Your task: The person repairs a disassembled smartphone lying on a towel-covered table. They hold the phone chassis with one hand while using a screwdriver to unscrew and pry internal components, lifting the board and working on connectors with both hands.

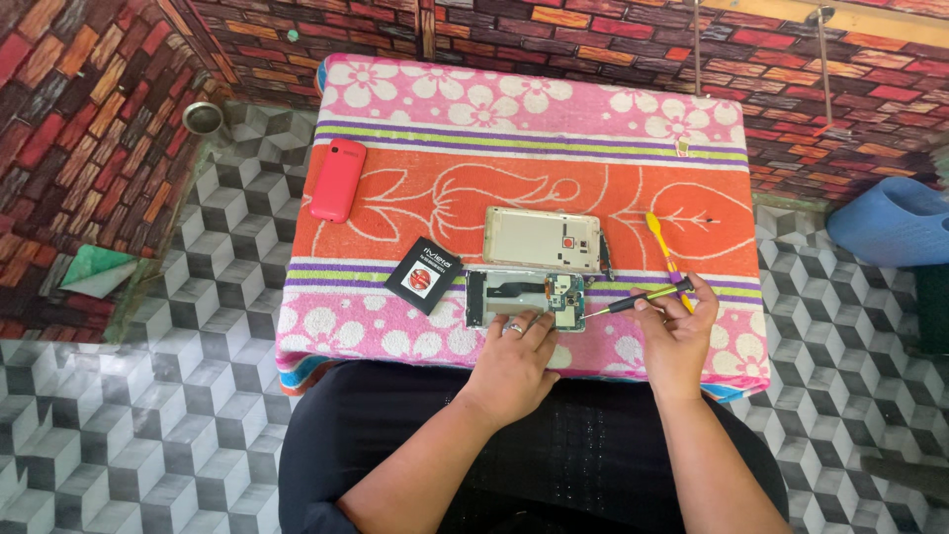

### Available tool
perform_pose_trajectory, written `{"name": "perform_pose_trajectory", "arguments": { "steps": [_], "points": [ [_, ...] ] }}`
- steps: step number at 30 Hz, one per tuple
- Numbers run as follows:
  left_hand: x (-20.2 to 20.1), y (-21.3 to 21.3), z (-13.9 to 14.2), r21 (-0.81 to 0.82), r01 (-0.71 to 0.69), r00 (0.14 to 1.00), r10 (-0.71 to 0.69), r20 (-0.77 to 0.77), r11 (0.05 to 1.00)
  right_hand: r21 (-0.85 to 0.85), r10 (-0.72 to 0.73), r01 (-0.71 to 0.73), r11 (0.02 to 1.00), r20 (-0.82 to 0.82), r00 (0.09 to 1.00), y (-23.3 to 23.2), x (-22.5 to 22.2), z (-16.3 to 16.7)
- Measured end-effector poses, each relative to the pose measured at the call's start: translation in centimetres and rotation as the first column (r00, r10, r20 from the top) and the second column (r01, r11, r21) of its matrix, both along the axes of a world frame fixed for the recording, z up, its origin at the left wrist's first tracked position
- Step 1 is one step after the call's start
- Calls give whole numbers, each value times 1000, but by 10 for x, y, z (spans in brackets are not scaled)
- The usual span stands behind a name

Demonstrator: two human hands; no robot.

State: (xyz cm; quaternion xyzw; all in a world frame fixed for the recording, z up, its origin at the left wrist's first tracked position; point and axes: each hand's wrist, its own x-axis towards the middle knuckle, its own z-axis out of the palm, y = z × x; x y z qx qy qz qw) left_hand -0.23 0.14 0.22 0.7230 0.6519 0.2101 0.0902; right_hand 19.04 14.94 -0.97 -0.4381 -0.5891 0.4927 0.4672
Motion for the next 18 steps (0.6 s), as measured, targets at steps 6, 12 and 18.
{"name": "perform_pose_trajectory", "arguments": {
  "steps": [6,12,18],
  "points": [
    [0,0,-1,2,-6,1000,6,-7,1000,-26,5,-6,1000,-14,1000,0,3,0],
    [3,1,-2,-8,-11,1000,11,-23,1000,-15,15,-16,1000,-39,999,1,6,-1],
    [6,3,-3,-29,-7,998,5,-62,1000,-6,4,-4,1000,-10,1000,0,7,-3]
  ]
}}
